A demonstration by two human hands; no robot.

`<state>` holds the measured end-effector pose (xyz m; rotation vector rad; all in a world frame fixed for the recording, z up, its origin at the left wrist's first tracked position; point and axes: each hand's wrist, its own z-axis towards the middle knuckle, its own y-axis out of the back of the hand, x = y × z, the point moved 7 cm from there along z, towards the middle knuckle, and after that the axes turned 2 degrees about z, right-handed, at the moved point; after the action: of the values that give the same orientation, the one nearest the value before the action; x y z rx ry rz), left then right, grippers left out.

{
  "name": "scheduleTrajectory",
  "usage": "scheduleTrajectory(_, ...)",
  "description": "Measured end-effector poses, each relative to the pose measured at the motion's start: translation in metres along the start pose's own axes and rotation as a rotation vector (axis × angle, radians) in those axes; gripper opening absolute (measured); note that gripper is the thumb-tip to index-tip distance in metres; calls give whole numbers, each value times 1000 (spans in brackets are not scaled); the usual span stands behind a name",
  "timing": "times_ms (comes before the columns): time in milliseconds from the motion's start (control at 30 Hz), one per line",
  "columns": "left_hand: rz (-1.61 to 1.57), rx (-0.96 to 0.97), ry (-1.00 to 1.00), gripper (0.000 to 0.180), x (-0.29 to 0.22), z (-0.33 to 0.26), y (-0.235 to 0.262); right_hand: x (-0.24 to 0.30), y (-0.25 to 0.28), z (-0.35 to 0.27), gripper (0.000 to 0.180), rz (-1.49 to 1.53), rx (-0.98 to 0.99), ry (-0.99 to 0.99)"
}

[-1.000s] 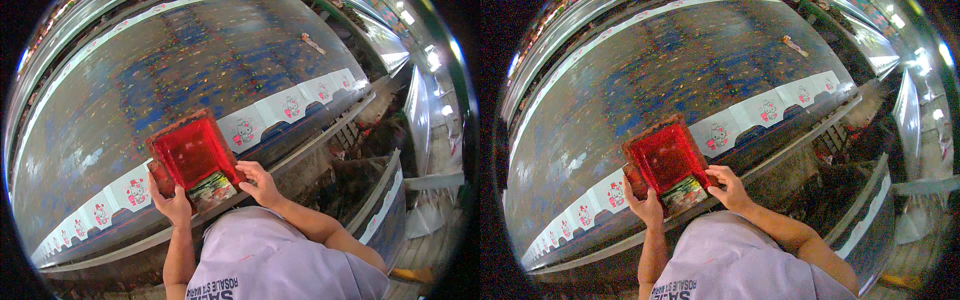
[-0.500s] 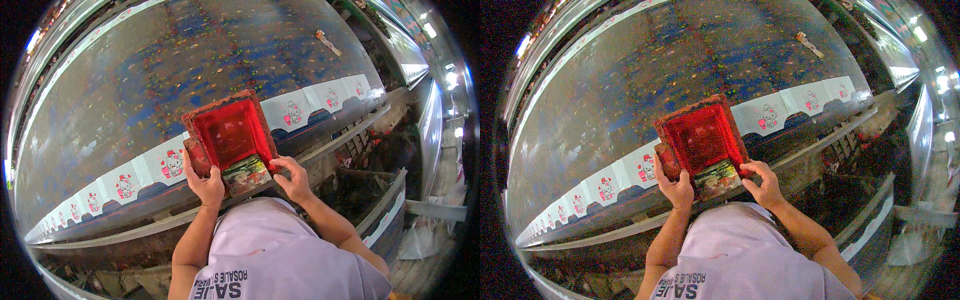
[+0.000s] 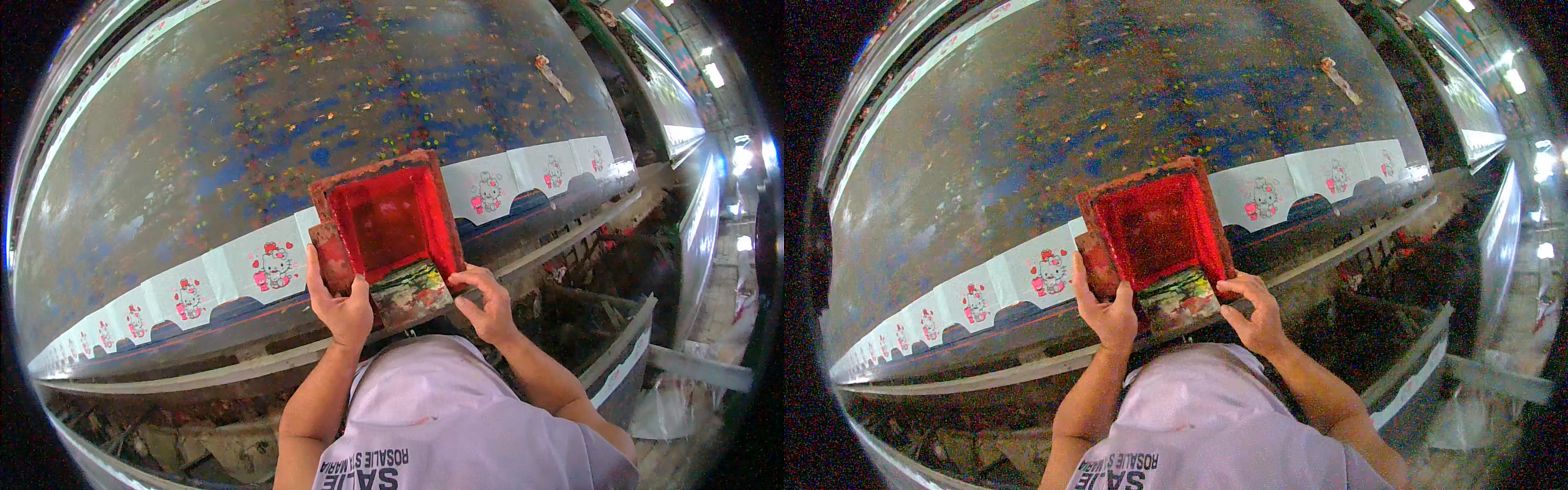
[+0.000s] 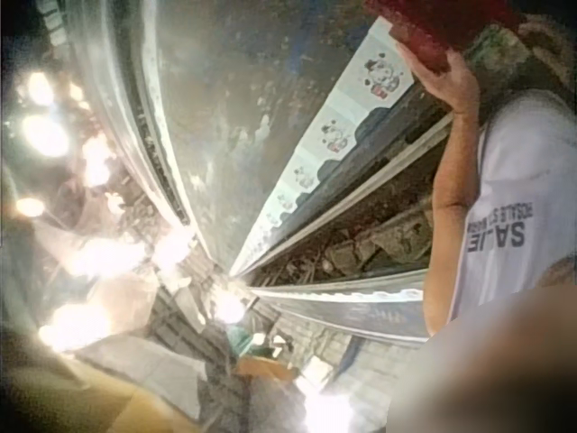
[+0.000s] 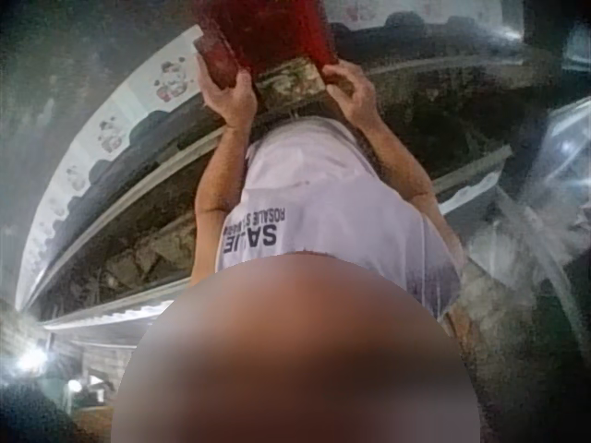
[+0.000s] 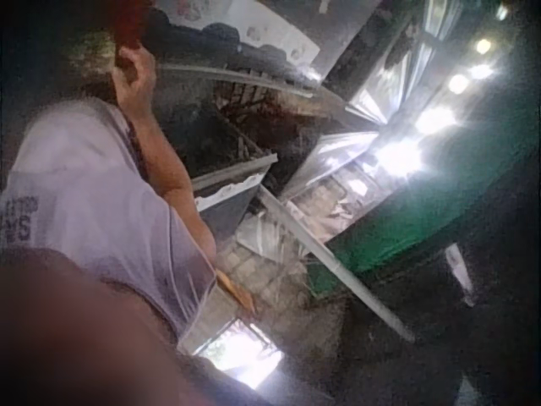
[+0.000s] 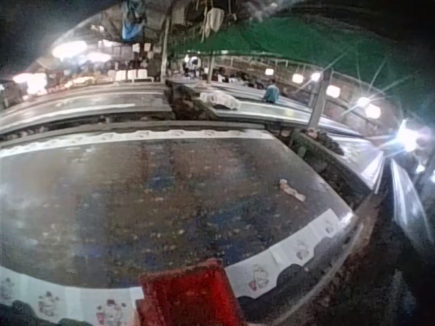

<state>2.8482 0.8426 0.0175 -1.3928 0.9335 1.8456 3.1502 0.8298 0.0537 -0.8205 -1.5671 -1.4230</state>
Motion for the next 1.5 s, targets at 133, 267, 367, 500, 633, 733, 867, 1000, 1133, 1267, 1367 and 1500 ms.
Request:
scheduleTrajectory(133, -74, 20, 118, 93, 5, 4, 1, 1, -2, 0, 44, -8, 11, -16)
scheduleTrajectory(267, -34, 16, 75, 94, 4, 6, 3, 1, -3, -2, 42, 16, -6, -16)
scheduleTrajectory(367, -39, 15, 90, 94, 9, 9, 2, 2, -4, 1, 39, -10, -1, -7)
scheduleTrajectory(500, -96, 30, 121, 94, 15, 8, -1, 18, -9, 4, 43, -180, -68, 105)
scheduleTrajectory(633, -55, 30, 136, 94, 18, 8, 0, 55, -36, -2, 52, -483, 112, 441)
scheduleTrajectory(733, -85, 44, 170, 95, 22, 7, 0, 62, -54, 3, 51, -553, 225, 542)
scheduleTrajectory(867, -152, 26, 232, 95, 27, 10, 1, 66, -57, 17, 42, -585, 308, 624)
scheduleTrajectory(1000, -166, 27, 232, 95, 24, 10, 2, 78, -54, 28, 43, -552, 321, 679)
scheduleTrajectory(1133, -148, 15, 194, 95, 23, 11, 4, 83, -62, 42, 41, -610, 331, 720)
scheduleTrajectory(1267, -169, -5, 197, 97, 23, 11, 3, 82, -58, 58, 37, -545, 343, 710)
scheduleTrajectory(1367, -254, 0, 200, 98, 19, 11, 1, 84, -51, 58, 36, -462, 351, 688)
scheduleTrajectory(1500, -232, 7, 230, 98, 18, 11, 1, 79, -51, 47, 38, -435, 432, 611)
